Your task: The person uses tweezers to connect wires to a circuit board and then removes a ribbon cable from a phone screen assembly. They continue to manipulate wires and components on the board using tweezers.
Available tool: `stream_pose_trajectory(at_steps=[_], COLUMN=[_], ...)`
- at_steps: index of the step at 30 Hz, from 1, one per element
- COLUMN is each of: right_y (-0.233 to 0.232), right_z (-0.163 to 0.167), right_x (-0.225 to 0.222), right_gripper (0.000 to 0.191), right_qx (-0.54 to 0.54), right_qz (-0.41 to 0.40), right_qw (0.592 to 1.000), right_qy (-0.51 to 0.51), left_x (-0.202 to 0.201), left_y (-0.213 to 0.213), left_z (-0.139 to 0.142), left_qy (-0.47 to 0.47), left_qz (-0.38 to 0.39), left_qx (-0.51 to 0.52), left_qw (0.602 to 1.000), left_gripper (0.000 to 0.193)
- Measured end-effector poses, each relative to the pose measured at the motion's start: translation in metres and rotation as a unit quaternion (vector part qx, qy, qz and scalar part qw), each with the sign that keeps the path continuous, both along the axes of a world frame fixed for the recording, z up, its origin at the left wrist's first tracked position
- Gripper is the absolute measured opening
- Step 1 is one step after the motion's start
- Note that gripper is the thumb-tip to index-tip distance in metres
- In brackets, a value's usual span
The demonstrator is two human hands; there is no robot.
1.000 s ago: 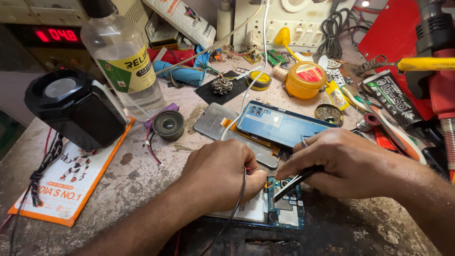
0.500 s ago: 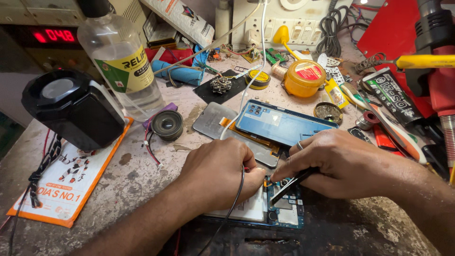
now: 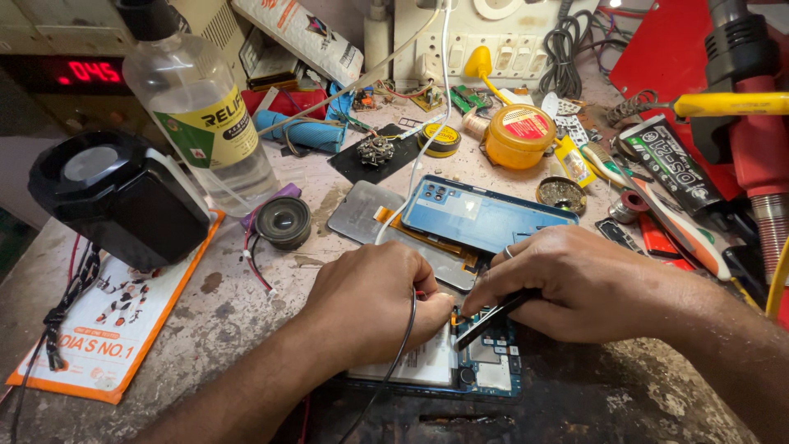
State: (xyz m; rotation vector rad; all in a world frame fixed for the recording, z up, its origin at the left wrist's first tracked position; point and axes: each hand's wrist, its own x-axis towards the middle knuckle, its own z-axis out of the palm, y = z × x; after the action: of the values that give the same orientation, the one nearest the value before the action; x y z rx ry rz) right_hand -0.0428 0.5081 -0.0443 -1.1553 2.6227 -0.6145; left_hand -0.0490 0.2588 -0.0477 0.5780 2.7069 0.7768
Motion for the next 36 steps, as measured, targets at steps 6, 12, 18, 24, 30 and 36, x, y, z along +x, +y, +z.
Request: stream_pose_trajectory(at_steps=[6,12,18,24,30,36], right_y=[0.000,-0.001,-0.007,-0.019,-0.011,-0.004], right_z=[0.002,0.001,0.001,0.004,0.003,-0.005], right_x=[0.000,0.001,0.003,0.018,0.020,0.010], right_gripper=[0.051,0.051,0.051,0.053,0.047,0.045], right_qx=[-0.010,-0.034,-0.003,0.148,0.071,0.013], right_qz=[0.014,0.033,0.019,-0.076,-0.001,0.003], right_qw=[1.000,0.999,0.999,0.985,0.995,0.999], right_qy=[-0.004,-0.005,0.026,0.036,0.066,0.036], left_x=[0.000,0.000,0.000,0.001,0.002,0.001], left_y=[-0.001,-0.001,0.000,0.000,-0.002,-0.004], left_z=[0.000,-0.002,-0.001,0.000,0.001,-0.001], left_qy=[-0.002,0.003,0.005,-0.001,-0.001,0.013], left_qz=[0.002,0.001,0.005,0.002,-0.003,-0.014], left_qx=[-0.010,-0.005,-0.005,-0.004,0.008,0.018], left_qw=[1.000,1.000,1.000,1.000,1.000,1.000], left_gripper=[0.033,0.033,0.034,0.034,0.037,0.036])
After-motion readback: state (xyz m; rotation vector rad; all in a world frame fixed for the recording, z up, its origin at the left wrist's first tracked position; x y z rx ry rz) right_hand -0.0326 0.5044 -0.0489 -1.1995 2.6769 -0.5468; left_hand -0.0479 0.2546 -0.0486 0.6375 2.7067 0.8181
